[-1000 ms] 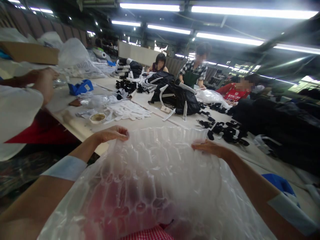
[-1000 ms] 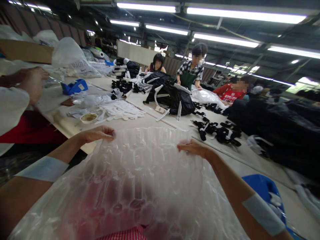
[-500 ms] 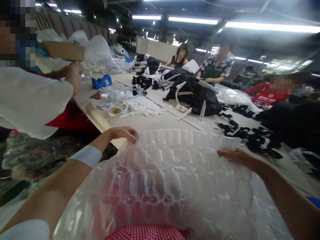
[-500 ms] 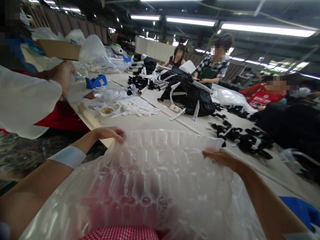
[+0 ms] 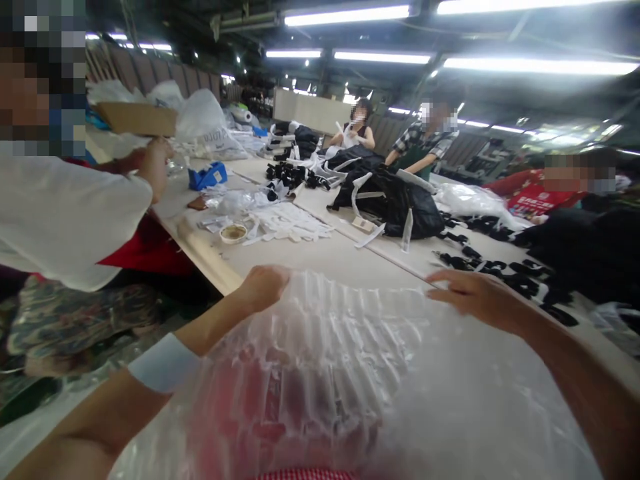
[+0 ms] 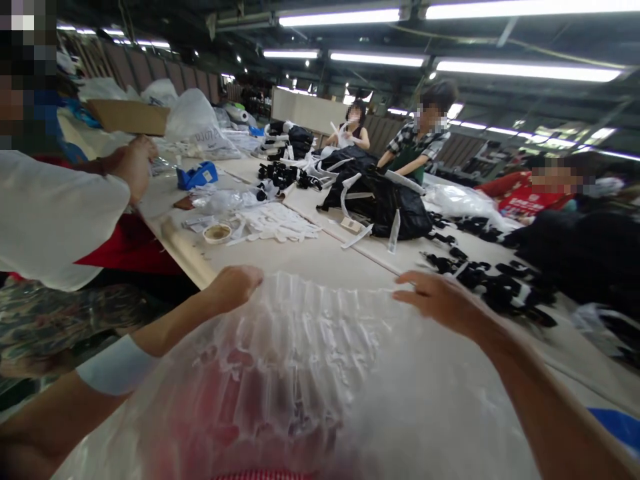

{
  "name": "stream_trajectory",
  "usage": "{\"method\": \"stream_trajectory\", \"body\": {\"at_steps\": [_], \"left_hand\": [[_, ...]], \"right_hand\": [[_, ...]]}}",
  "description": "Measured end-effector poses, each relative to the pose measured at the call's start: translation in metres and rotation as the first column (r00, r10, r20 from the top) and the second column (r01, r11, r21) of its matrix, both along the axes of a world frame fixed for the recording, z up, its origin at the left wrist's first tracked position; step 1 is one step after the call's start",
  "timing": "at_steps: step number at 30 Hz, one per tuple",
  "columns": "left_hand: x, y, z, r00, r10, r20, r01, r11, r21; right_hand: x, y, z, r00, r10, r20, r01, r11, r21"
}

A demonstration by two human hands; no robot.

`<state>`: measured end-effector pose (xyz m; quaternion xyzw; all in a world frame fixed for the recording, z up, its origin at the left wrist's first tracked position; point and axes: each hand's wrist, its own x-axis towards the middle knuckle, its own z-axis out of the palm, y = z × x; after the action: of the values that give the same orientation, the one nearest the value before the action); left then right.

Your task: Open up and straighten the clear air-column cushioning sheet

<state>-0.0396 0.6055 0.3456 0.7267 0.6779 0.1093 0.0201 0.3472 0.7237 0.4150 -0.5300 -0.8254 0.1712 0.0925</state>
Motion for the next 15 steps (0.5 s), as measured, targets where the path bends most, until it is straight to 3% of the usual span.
{"method": "stream_trajectory", "body": {"at_steps": [2,5,7,9,10,12,13,15], "left_hand": [[0.028,-0.007,0.016,0.983,-0.119,-0.138,0.133,0.987,0.093],[0.054,-0.019,0.034,0.952,-0.229,-0.202,0.271,0.939,0.212],[0.059,-0.023,0.038,0.949,-0.258,-0.182,0.297,0.923,0.243],[0.056,-0.02,0.035,0.952,-0.267,-0.147,0.295,0.93,0.221],[0.052,-0.015,0.032,0.965,-0.231,-0.121,0.251,0.95,0.189],[0.034,-0.003,0.025,0.997,-0.034,-0.066,0.04,0.995,0.094],[0.019,0.003,0.022,0.992,0.116,-0.044,-0.114,0.993,0.045],[-0.025,0.005,0.018,0.917,0.397,-0.03,-0.398,0.917,-0.015]], "right_hand": [[-0.06,-0.032,0.017,0.969,0.235,-0.076,-0.245,0.958,-0.148],[-0.139,-0.057,0.028,0.894,0.448,-0.015,-0.445,0.882,-0.155],[-0.169,-0.06,0.027,0.824,0.561,0.08,-0.526,0.809,-0.263],[-0.183,-0.063,0.02,0.784,0.598,0.168,-0.559,0.797,-0.227],[-0.186,-0.067,0.016,0.776,0.588,0.226,-0.572,0.808,-0.14],[-0.185,-0.077,0.006,0.754,0.551,0.358,-0.606,0.794,0.053],[-0.179,-0.08,0.003,0.731,0.544,0.411,-0.63,0.77,0.102],[-0.153,-0.078,0.001,0.704,0.559,0.438,-0.657,0.747,0.102]]}}
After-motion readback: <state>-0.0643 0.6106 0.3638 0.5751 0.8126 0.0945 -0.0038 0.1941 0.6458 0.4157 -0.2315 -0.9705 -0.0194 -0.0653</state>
